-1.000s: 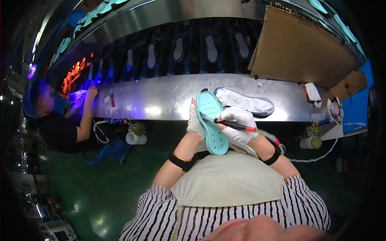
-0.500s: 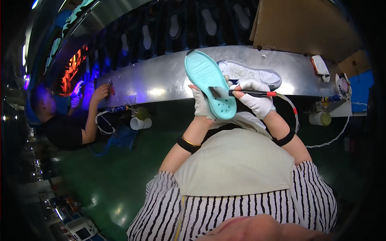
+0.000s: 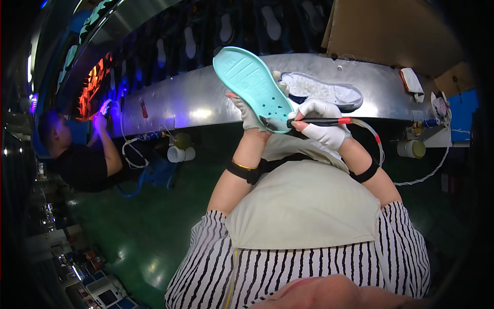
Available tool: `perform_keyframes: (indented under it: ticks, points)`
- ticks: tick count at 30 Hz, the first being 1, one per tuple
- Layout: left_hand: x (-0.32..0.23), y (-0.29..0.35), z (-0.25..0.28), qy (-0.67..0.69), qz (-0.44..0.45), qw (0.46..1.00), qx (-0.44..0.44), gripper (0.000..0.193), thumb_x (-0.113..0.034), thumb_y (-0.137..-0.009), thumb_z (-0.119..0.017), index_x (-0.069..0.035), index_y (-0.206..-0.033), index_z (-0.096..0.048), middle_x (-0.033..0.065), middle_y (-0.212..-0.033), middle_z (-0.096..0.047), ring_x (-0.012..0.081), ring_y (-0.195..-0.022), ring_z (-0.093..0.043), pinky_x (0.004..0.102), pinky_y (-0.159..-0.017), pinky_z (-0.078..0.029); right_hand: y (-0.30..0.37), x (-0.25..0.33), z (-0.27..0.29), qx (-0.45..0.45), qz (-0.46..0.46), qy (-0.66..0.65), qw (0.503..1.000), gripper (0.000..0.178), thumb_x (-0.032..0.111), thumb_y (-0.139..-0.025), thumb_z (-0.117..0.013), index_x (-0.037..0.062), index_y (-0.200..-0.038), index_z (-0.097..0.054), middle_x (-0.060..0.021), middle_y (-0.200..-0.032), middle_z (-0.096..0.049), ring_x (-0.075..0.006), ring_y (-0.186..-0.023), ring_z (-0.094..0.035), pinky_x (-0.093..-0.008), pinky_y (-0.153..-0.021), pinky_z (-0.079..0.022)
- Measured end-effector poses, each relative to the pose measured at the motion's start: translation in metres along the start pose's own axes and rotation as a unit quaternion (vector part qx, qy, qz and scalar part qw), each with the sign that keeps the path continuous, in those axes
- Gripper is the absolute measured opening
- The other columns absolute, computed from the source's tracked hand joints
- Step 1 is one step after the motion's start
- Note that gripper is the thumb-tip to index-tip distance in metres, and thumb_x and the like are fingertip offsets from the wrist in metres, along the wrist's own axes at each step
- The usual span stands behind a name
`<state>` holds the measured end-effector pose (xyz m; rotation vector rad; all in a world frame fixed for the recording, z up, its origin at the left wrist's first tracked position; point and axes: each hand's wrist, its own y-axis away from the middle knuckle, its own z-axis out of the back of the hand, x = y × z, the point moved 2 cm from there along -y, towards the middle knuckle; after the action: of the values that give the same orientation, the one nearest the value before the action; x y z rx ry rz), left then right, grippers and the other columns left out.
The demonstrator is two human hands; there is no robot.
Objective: Apply adhesive to shoe outsoles using a precision applicator tool.
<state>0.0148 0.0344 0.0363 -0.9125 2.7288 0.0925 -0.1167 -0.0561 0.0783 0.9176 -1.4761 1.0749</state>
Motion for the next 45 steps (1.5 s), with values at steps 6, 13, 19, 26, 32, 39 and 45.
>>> perform_keyframes:
  ticks: [6,13,19,26,32,39,45]
  points:
    - [-0.008,-0.002,-0.009,-0.073,0.058,0.995,0.03,0.094,-0.078,-0.057,-0.055,-0.008,-0.119,-0.049,0.0166,-0.109,-0.056,0.03,-0.087,-0.059,0.0425,-0.076,-0.052,-0.007,-0.001,0.017,0.003,-0.08,-0.138,0.987,0.014,0.004,-0.075,-0.07,0.004,-0.085,-0.06,-0.005,-0.09,-0.062,-0.0124,-0.084,-0.058,-0.0255,-0.077,-0.047]
    - [-0.023,-0.027,0.0,-0.26,0.198,0.941,0.091,0.099,-0.078,-0.059,-0.051,-0.002,-0.123,-0.045,0.0207,-0.108,-0.057,0.0284,-0.088,-0.063,0.0383,-0.075,-0.055,-0.027,0.016,0.026,0.22,-0.069,0.094,0.968,0.017,-0.002,-0.069,-0.072,0.0038,-0.082,-0.063,-0.0056,-0.091,-0.063,-0.0156,-0.092,-0.058,-0.0272,-0.083,-0.046]
    - [-0.02,-0.04,-0.002,-0.296,0.287,0.91,0.049,0.086,-0.069,-0.067,-0.051,-0.004,-0.123,-0.048,0.0143,-0.111,-0.058,0.0238,-0.096,-0.06,0.0367,-0.082,-0.052,-0.034,0.019,0.04,0.187,0.028,0.074,0.979,0.015,-0.006,-0.068,-0.071,0.0034,-0.076,-0.062,-0.0074,-0.091,-0.063,-0.0163,-0.086,-0.059,-0.0271,-0.077,-0.048]
    - [-0.034,-0.044,0.007,-0.38,0.272,0.881,-0.069,0.089,-0.077,-0.067,-0.045,-0.007,-0.121,-0.05,0.01,-0.102,-0.06,0.0198,-0.088,-0.062,0.0313,-0.075,-0.053,-0.047,0.017,0.043,0.246,-0.001,0.109,0.963,0.013,-0.004,-0.069,-0.069,0.0035,-0.076,-0.06,-0.0084,-0.091,-0.064,-0.0194,-0.086,-0.06,-0.0284,-0.078,-0.047]
    - [-0.058,-0.029,-0.045,-0.194,-0.03,0.981,0.008,0.089,-0.075,-0.073,-0.04,-0.007,-0.131,-0.039,0.0144,-0.122,-0.05,0.0286,-0.111,-0.05,0.0423,-0.098,-0.038,-0.044,0.039,0.067,0.071,0.055,0.032,0.995,0.017,-0.005,-0.072,-0.068,0.003,-0.086,-0.061,-0.0104,-0.098,-0.061,-0.0192,-0.095,-0.058,-0.0283,-0.085,-0.046]
    - [-0.021,-0.002,0.013,-0.027,0.164,0.985,-0.039,0.055,-0.037,-0.083,-0.05,-0.001,-0.124,-0.044,0.0196,-0.115,-0.055,0.0359,-0.108,-0.052,0.0499,-0.097,-0.039,-0.034,0.004,0.05,-0.11,-0.037,-0.031,0.993,0.017,0.002,-0.079,-0.065,0.0037,-0.094,-0.058,-0.0051,-0.094,-0.062,-0.0109,-0.089,-0.058,-0.025,-0.08,-0.046]
    - [0.04,0.016,0.002,-0.058,0.146,0.987,-0.04,0.057,-0.048,-0.088,-0.042,-0.005,-0.126,-0.041,0.0149,-0.114,-0.053,0.0274,-0.105,-0.053,0.0387,-0.089,-0.046,-0.049,-0.02,0.045,-0.181,0.01,-0.046,0.982,0.015,0.002,-0.08,-0.064,0.0056,-0.091,-0.056,-0.0013,-0.089,-0.06,-0.0096,-0.085,-0.058,-0.0234,-0.076,-0.046]
